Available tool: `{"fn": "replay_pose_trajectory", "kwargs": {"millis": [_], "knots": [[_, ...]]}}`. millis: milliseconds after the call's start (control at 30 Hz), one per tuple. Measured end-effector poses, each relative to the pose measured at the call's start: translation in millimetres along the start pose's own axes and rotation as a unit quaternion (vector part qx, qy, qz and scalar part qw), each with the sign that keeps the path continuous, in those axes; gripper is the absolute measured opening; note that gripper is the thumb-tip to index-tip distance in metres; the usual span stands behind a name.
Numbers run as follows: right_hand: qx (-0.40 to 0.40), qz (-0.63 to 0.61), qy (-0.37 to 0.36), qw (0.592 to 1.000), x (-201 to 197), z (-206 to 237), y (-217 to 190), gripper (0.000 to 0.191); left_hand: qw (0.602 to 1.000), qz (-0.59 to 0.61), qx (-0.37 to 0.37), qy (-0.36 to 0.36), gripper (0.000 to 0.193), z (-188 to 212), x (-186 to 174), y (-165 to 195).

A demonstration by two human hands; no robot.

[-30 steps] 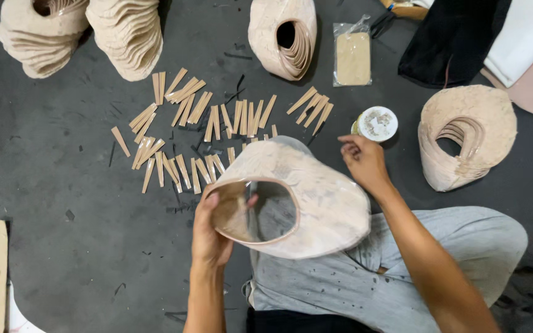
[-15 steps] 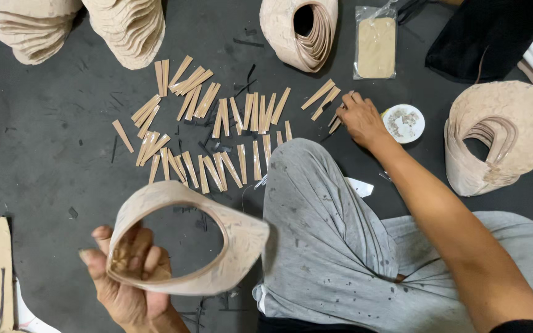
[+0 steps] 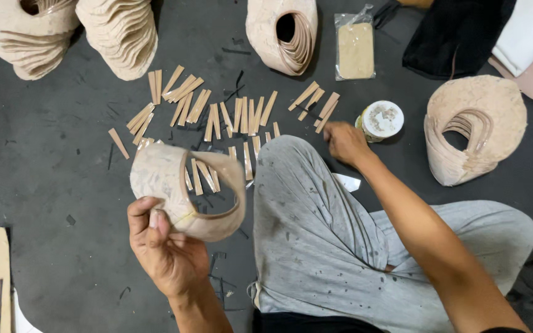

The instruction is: The person sits on the floor and assembles a shoe upper: they fold a lace fabric upper over the edge of a shoe component, press and align the edges, and clip wooden clothespins along the seam to hold the fabric in place, working around the opening of the upper.

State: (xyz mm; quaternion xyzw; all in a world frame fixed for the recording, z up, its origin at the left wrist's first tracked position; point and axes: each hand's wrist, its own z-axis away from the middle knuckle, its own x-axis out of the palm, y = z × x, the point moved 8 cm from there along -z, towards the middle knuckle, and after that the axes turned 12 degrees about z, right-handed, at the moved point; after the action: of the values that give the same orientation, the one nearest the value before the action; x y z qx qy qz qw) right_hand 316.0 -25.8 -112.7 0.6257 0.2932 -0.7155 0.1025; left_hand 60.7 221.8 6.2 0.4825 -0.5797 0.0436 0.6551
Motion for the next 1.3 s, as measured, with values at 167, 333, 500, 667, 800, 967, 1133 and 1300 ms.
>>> {"fn": "replay_pose_trajectory", "kwargs": {"millis": [167,333,500,667,800,967,1133,1300], "knots": [[-0.073,0.029,0.159,0.984,-34.5,-17.6,-5.7,0.047,0.999,-0.032,-0.013,0.018,0.026,11.8,-11.1,-7.9],[-0.122,0.177,0.056,0.975,-12.8,-45.6,-7.1,0.050,0.997,-0.050,-0.024,0.046,0.027,10.2,-7.7,-4.6],[-0.130,0.132,0.039,0.982,-3.6,-46.7,3.7,0.032,0.997,-0.069,-0.015,0.028,0.045,-6.6,13.2,-9.9],[-0.156,0.209,0.050,0.964,-4.4,-42.3,-2.4,0.032,0.997,-0.033,-0.058,0.040,0.067,-12.0,21.6,-34.6],[-0.173,0.208,0.048,0.962,-10.5,-38.1,-7.0,0.019,0.981,0.091,-0.149,0.085,0.067,-4.6,7.6,-43.1],[-0.108,0.070,0.009,0.992,-16.1,-23.6,4.4,0.015,0.983,0.079,-0.157,0.059,0.070,6.6,6.1,-40.4],[0.038,-0.150,0.036,0.987,-16.5,21.4,27.4,0.022,0.993,0.039,-0.113,-0.019,0.074,9.1,36.2,-28.0],[0.108,-0.410,0.053,0.904,-28.7,98.0,42.7,0.034,0.966,-0.247,0.067,-0.026,0.086,19.3,64.2,-23.0]]}}
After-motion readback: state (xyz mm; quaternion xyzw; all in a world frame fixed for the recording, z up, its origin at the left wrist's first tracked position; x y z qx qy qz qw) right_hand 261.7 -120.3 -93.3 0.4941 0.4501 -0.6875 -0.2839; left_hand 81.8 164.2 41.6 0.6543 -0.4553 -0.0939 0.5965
